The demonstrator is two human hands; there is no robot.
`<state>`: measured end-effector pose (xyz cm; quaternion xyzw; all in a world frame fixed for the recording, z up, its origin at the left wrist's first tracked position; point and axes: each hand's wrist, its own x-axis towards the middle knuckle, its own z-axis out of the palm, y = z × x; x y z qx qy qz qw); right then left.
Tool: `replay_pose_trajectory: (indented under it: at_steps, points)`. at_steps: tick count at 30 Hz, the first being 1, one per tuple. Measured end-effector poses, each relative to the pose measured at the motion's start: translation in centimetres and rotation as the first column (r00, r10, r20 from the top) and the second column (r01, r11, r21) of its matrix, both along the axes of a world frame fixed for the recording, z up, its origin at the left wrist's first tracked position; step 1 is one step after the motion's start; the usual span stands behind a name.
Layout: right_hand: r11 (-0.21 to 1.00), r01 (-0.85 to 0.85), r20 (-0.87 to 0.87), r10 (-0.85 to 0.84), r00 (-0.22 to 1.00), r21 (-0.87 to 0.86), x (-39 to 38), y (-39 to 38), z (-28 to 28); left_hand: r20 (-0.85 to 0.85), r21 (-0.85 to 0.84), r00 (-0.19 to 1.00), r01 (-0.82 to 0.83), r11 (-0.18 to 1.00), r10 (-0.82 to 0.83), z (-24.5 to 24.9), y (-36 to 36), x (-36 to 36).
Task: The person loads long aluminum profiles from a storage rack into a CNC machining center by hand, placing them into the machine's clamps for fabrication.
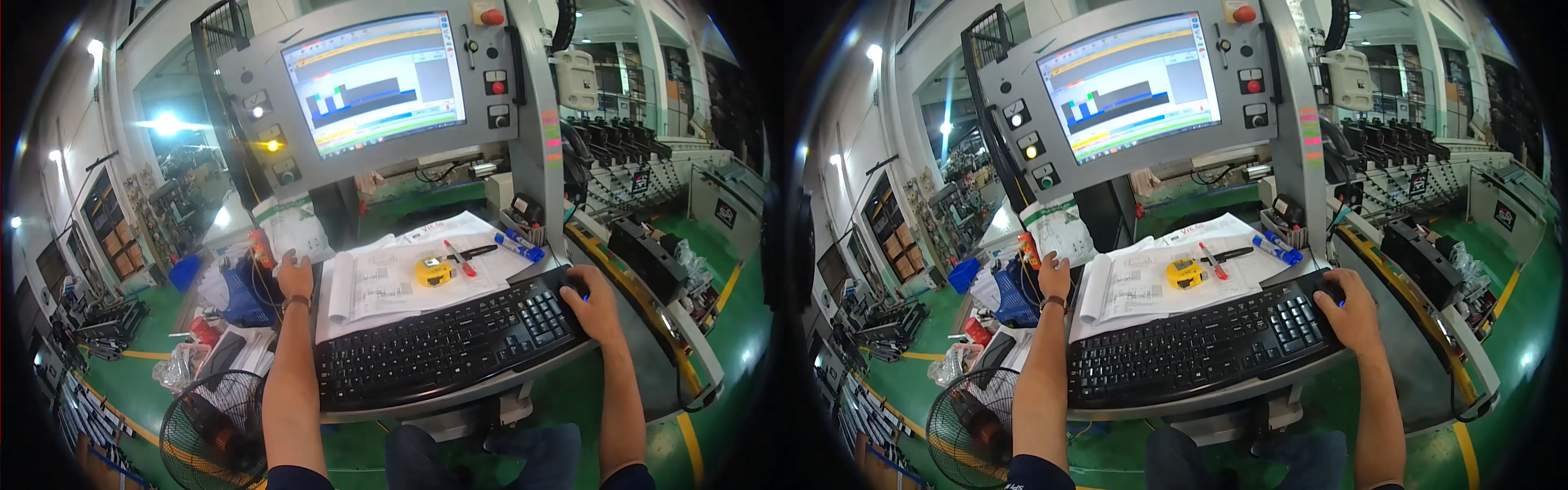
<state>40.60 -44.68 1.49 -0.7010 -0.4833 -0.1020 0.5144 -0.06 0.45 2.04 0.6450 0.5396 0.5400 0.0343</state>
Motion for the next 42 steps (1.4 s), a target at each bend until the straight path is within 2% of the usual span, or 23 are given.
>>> replay_pose_trajectory:
  at_steps: [5,6,9,12,14,17,18,19,20,21,24,25,26,28,29,31,32,34,36,37,39,42]
  points:
    - [0.999,-0.006,-0.002,0.006,1.0,-0.035,0.1,-0.2,0.2,-0.024,0.151,0.994,0.106,0.983,-0.104,4.5,-0.9,2.2]
    - [1.0,-0.007,0.003,0.007,1.0,-0.028,0.1,-0.2,0.1,-0.071,0.165,0.994,0.096,0.982,-0.086,5.3,-0.5,2.5]
    - [1.0,-0.007,0.003,0.007,1.0,-0.011,0.3,-0.1,0.0,-0.115,0.198,0.991,0.093,0.976,-0.071,8.1,-1.4,3.7]
    - [1.0,-0.002,-0.007,0.002,1.0,-0.013,0.2,-0.4,0.4,-0.16,0.16,0.984,0.097,0.982,-0.071,9.9,-1.6,4.8]
    - [1.0,0.004,-0.001,-0.004,1.0,-0.009,0.4,-0.4,0.1,-0.196,0.115,0.98,0.062,0.991,-0.039,10.2,-0.9,5.3]
    - [1.0,0.007,-0.023,-0.007,1.0,0.0,0.3,-0.6,0.3,-0.209,0.173,0.978,0.052,0.984,-0.015,9.9,0.6,6.0]
    - [1.0,-0.016,-0.014,0.016,1.0,0.013,0.3,-0.5,0.3,-0.211,0.098,0.973,0.118,0.988,-0.096,10.9,-1.0,6.1]
    - [0.999,-0.025,-0.008,0.025,1.0,0.024,0.5,-0.4,0.0,-0.219,0.11,0.973,0.101,0.989,-0.075,10.9,-0.3,6.1]
    - [0.999,-0.017,-0.007,0.017,1.0,0.035,1.0,-0.4,-0.4,-0.235,0.205,0.968,0.142,0.968,-0.092,10.6,0.9,5.9]
    - [0.998,0.012,0.089,-0.018,0.996,0.069,1.5,-0.1,-1.1,-0.226,0.224,0.969,0.151,0.963,-0.099,10.3,3.0,5.8]
    - [0.998,0.021,0.053,-0.025,0.998,0.065,2.1,-0.1,-1.5,-0.271,0.314,0.948,0.253,0.915,-0.169,9.2,10.0,4.3]
    - [0.996,0.021,0.094,-0.029,0.995,0.09,2.2,-0.3,-1.5,-0.196,0.182,0.959,0.242,0.953,-0.206,10.6,5.4,5.6]
    - [0.997,0.035,0.084,-0.041,0.996,0.072,2.3,-0.5,-1.5,-0.266,0.402,0.949,0.269,0.875,-0.17,9.3,8.3,5.1]
    - [0.999,0.014,0.028,-0.013,1.0,-0.05,2.1,-0.9,-1.4,-0.273,0.363,0.945,0.275,0.89,-0.181,9.4,7.8,5.0]
    - [0.999,0.017,0.038,-0.015,0.999,-0.04,2.2,-0.9,-1.6,-0.259,0.332,0.952,0.247,0.91,-0.163,9.5,8.3,5.0]
    - [0.999,0.02,0.024,-0.019,1.0,-0.045,2.1,-1.1,-1.4,-0.194,0.102,0.963,0.212,0.972,-0.19,10.9,4.3,5.7]
    - [0.999,0.027,0.008,-0.027,1.0,-0.045,1.9,-1.2,-1.3,-0.166,0.14,0.969,0.206,0.969,-0.182,10.4,6.6,5.3]
    - [0.998,0.033,-0.018,-0.034,0.999,-0.045,1.7,-1.3,-0.8,-0.081,0.006,0.952,0.295,0.955,-0.294,11.1,6.1,5.3]
    - [0.999,0.031,-0.006,-0.031,0.999,-0.032,1.9,-1.2,-1.0,-0.015,0.034,0.918,0.396,0.918,-0.396,11.1,8.3,5.1]
    - [0.999,0.033,0.003,-0.032,0.999,-0.023,2.0,-1.1,-1.2,-0.022,0.105,0.907,0.421,0.901,-0.421,10.5,11.2,4.3]
    - [1.0,0.027,0.015,-0.027,1.0,-0.005,2.4,-0.7,-1.7,0.009,0.113,0.888,0.457,0.882,-0.461,10.4,11.7,4.4]
    - [0.999,0.037,0.019,-0.037,0.999,0.029,2.5,-0.8,-1.9,0.056,-0.001,0.887,0.459,0.889,-0.458,11.7,10.8,3.8]
